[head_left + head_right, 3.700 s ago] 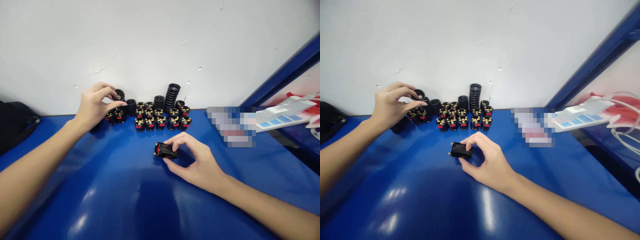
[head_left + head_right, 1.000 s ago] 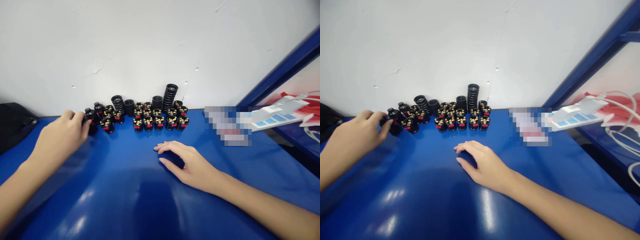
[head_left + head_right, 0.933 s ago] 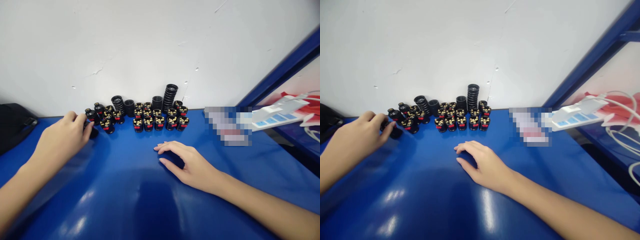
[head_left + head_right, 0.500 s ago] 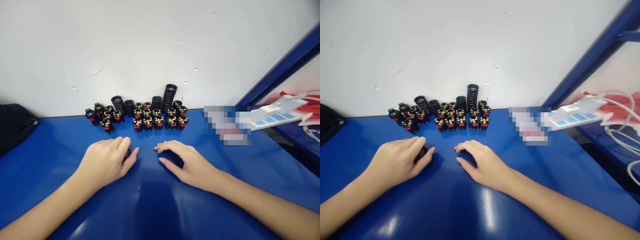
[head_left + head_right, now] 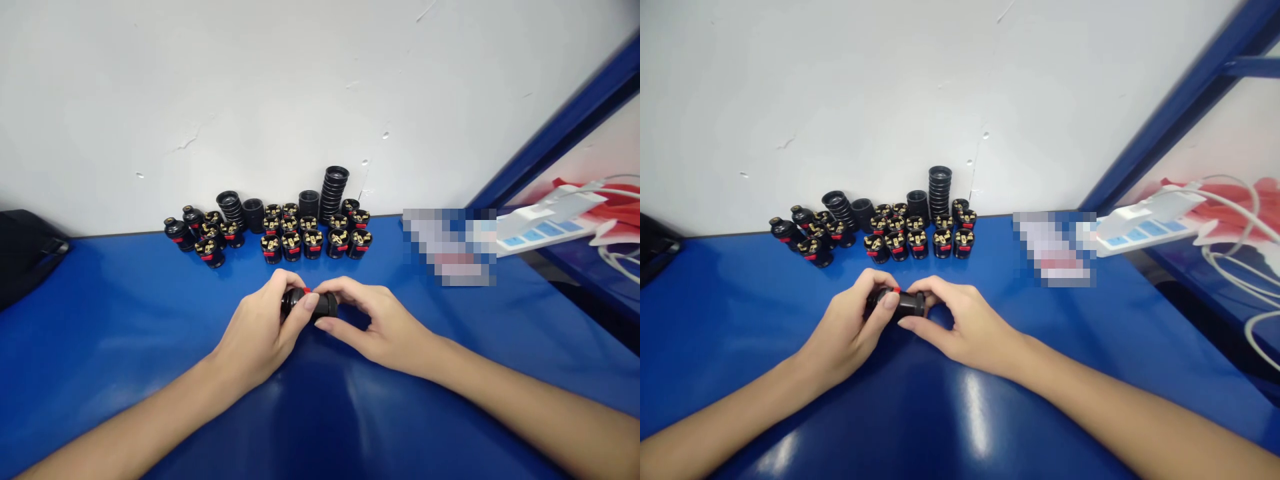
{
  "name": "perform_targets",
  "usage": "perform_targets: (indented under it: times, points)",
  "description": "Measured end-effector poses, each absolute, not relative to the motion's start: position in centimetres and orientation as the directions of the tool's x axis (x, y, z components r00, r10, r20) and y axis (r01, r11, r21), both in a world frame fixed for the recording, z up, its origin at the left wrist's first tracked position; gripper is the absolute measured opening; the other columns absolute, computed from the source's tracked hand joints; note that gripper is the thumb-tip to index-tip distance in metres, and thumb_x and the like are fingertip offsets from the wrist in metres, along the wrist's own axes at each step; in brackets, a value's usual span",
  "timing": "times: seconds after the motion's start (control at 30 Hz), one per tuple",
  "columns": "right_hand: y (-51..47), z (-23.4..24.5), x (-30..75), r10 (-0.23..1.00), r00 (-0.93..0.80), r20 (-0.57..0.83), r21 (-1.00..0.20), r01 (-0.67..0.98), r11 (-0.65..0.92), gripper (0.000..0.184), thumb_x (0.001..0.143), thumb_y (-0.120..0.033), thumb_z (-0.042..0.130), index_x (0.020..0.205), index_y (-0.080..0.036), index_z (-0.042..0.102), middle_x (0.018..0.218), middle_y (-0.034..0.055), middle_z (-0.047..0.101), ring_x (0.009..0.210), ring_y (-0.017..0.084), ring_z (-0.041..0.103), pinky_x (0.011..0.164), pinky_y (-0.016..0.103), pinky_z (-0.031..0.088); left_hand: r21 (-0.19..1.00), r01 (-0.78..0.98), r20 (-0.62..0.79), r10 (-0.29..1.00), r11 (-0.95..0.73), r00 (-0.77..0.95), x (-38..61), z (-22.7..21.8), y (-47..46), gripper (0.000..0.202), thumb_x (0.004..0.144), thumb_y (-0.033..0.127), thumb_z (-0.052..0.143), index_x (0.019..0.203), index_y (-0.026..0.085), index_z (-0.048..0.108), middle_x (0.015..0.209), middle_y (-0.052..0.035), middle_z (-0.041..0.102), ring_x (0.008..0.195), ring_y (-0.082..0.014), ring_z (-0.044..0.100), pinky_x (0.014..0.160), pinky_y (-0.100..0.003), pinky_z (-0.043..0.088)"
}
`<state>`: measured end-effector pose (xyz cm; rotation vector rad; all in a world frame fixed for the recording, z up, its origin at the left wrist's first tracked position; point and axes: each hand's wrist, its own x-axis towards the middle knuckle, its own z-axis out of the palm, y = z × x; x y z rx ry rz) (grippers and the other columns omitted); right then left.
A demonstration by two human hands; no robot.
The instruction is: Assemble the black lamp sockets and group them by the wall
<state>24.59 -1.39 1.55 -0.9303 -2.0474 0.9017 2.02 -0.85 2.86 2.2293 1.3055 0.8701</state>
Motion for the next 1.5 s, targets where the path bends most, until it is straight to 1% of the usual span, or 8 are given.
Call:
perform_targets:
  times: [0.13, 0.23, 0.67, 0.83, 1.03, 1.17, 1.3, 1.5]
  points:
    - [-1.8, 1.3, 24.3, 0.842, -0.479, 0.250, -0.883, 0.244, 0.401, 0.030, 0.098, -0.028, 0.077, 0.120, -0.025, 0.058, 0.106, 0.0019, 0.079, 0.097, 0.019, 0.081, 0.087, 0.031, 0.066, 0.595, 0.634, 0.308, 0.868, -0.494, 0.389, 1.9, 2.7, -0.8, 0.029, 0.105, 0.047, 0.052, 0.090, 0.027, 0.064, 0.066, 0.0011, 0.068, 0.055, -0.0171, 0.058, 0.053, -0.031, 0.042]
    - [-2.0, 1.2, 24.1, 0.823, -0.481, 0.302, -0.861, 0.233, 0.452, 0.030, 0.098, -0.029, 0.078, 0.117, -0.025, 0.056, 0.107, 0.0028, 0.078, 0.097, 0.019, 0.080, 0.089, 0.034, 0.066, 0.604, 0.638, 0.319, 0.878, -0.478, 0.357, 2.0, 2.9, -0.8, 0.033, 0.104, 0.044, 0.051, 0.080, 0.024, 0.064, 0.061, 0.0012, 0.064, 0.053, -0.0153, 0.054, 0.053, -0.029, 0.039]
    - [-2.2, 0.6, 24.0, 0.687, -0.537, 0.489, -0.570, 0.399, 0.718, 0.025, 0.110, -0.037, 0.060, 0.128, -0.024, 0.049, 0.114, 0.0099, 0.074, 0.097, 0.024, 0.078, 0.082, 0.037, 0.066, 0.694, 0.629, 0.223, 0.935, -0.351, 0.275, 2.5, 3.7, -1.4, 0.035, 0.101, 0.041, 0.047, 0.076, 0.020, 0.059, 0.055, 0.0053, 0.049, 0.049, -0.0110, 0.042, 0.052, -0.025, 0.032]
    - [-2.3, 0.6, 23.7, 0.657, -0.543, 0.523, -0.503, 0.426, 0.752, 0.027, 0.111, -0.035, 0.057, 0.133, -0.021, 0.048, 0.119, 0.0133, 0.073, 0.105, 0.026, 0.079, 0.087, 0.038, 0.068, 0.710, 0.600, 0.251, 0.928, -0.369, 0.274, 2.6, 4.0, -1.6, 0.033, 0.101, 0.039, 0.048, 0.075, 0.020, 0.058, 0.056, 0.0062, 0.047, 0.049, -0.0098, 0.040, 0.051, -0.024, 0.031]
    - [-2.2, 1.4, 24.0, 0.488, -0.590, 0.644, -0.253, 0.438, 0.863, 0.025, 0.110, -0.016, 0.056, 0.134, -0.016, 0.049, 0.124, 0.0165, 0.070, 0.125, 0.029, 0.072, 0.111, 0.045, 0.061, 0.785, 0.542, 0.186, 0.949, -0.299, 0.254, 2.8, 4.1, -1.7, 0.042, 0.105, 0.041, 0.045, 0.067, 0.021, 0.046, 0.053, 0.0072, 0.042, 0.048, -0.0084, 0.035, 0.049, -0.024, 0.028]
    - [-1.8, 1.6, 24.2, 0.512, -0.574, 0.639, -0.319, 0.409, 0.855, 0.030, 0.108, -0.013, 0.058, 0.136, -0.020, 0.050, 0.129, 0.0152, 0.067, 0.126, 0.026, 0.070, 0.113, 0.045, 0.059, 0.818, 0.497, 0.186, 0.950, -0.291, 0.251, 2.8, 3.8, -1.7, 0.039, 0.106, 0.040, 0.046, 0.072, 0.021, 0.050, 0.056, 0.0072, 0.046, 0.050, -0.0086, 0.040, 0.051, -0.023, 0.030]
    - [-1.4, 1.4, 24.4, 0.646, -0.499, 0.577, -0.494, 0.416, 0.763, 0.045, 0.104, -0.040, 0.071, 0.139, -0.023, 0.048, 0.116, 0.0113, 0.071, 0.105, 0.026, 0.076, 0.093, 0.041, 0.066, 0.804, 0.486, 0.221, 0.932, -0.341, 0.289, 2.6, 3.3, -1.9, 0.032, 0.106, 0.039, 0.050, 0.082, 0.020, 0.061, 0.062, 0.0065, 0.053, 0.055, -0.0096, 0.044, 0.054, -0.023, 0.034]
    - [-1.3, 0.9, 24.4, 0.686, -0.477, 0.549, -0.594, 0.354, 0.722, 0.040, 0.105, -0.024, 0.064, 0.140, -0.025, 0.044, 0.114, 0.0082, 0.068, 0.101, 0.024, 0.074, 0.089, 0.039, 0.064, 0.788, 0.511, 0.233, 0.935, -0.343, 0.267, 2.6, 3.4, -1.8, 0.030, 0.105, 0.040, 0.051, 0.086, 0.021, 0.062, 0.062, 0.0065, 0.052, 0.054, -0.0102, 0.043, 0.054, -0.025, 0.033]
